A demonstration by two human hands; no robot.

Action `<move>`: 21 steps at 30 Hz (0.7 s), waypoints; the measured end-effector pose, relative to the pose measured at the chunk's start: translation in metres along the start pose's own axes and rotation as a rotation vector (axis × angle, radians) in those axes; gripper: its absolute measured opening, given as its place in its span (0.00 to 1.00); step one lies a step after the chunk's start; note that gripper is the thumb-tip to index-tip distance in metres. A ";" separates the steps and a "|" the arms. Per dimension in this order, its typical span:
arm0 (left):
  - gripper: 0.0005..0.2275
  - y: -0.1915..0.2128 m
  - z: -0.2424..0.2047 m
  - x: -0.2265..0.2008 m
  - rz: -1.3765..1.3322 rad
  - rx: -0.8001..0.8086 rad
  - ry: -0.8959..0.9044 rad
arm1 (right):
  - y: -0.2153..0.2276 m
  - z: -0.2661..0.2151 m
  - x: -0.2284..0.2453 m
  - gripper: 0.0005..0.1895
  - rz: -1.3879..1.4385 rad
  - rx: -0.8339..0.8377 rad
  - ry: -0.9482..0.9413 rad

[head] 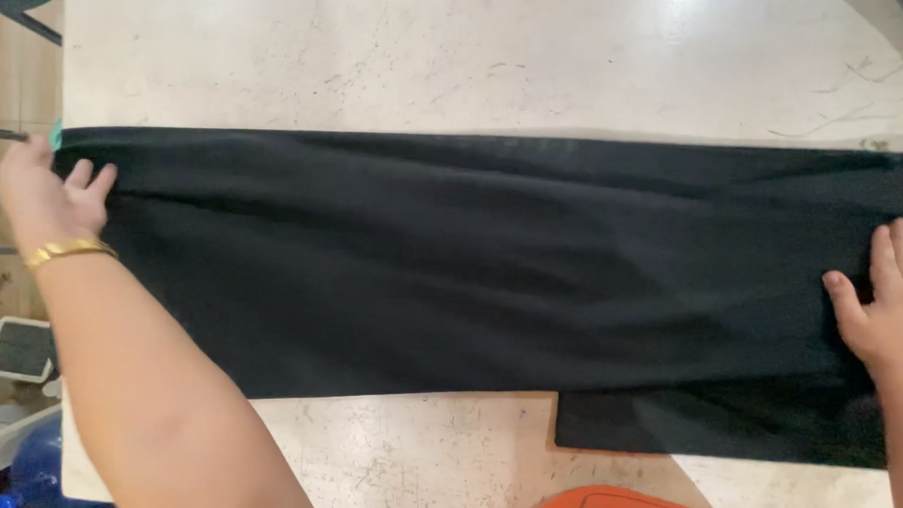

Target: Folding and smoothing black fabric pieces on a workbench

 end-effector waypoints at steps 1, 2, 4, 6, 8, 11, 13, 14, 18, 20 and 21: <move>0.24 -0.023 -0.024 0.005 0.187 -0.096 -0.149 | 0.001 0.001 0.000 0.34 0.013 0.047 -0.096; 0.23 -0.047 -0.050 0.009 0.369 -0.197 -0.296 | 0.003 0.001 0.001 0.35 0.027 0.093 -0.193; 0.24 -0.067 -0.082 0.026 0.610 -0.235 -0.646 | 0.018 0.017 0.012 0.35 0.115 0.179 -0.358; 0.25 -0.112 -0.140 0.028 0.835 -0.264 -1.013 | 0.024 0.028 0.012 0.35 0.207 0.249 -0.524; 0.14 -0.187 -0.243 0.031 1.116 0.141 -1.200 | 0.029 0.029 0.003 0.30 0.054 0.283 -0.493; 0.17 -0.246 -0.294 0.063 1.187 0.523 -1.224 | 0.022 0.043 -0.017 0.20 -0.172 0.014 -0.157; 0.17 -0.274 -0.315 0.080 1.299 0.588 -1.244 | 0.018 0.066 -0.010 0.17 -0.072 -0.022 -0.114; 0.16 -0.290 -0.324 0.088 1.414 0.644 -1.261 | 0.016 0.081 -0.008 0.15 0.031 -0.061 -0.065; 0.14 -0.323 -0.333 0.115 1.427 0.676 -1.372 | 0.011 0.115 -0.006 0.13 0.052 -0.014 0.111; 0.12 -0.335 -0.336 0.120 1.435 0.704 -1.402 | 0.005 0.120 -0.017 0.09 -0.055 0.104 0.107; 0.12 -0.341 -0.339 0.120 1.440 0.705 -1.402 | 0.000 0.118 -0.026 0.09 -0.051 0.103 0.105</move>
Point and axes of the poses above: each hand's wrist, its own z-axis towards the middle knuckle, its own y-axis out of the back of the hand, x = y × z, the point moved 1 cm from there along z, towards the middle knuckle, and after that the axes turned 7 degrees about z, right-handed, at the moved point
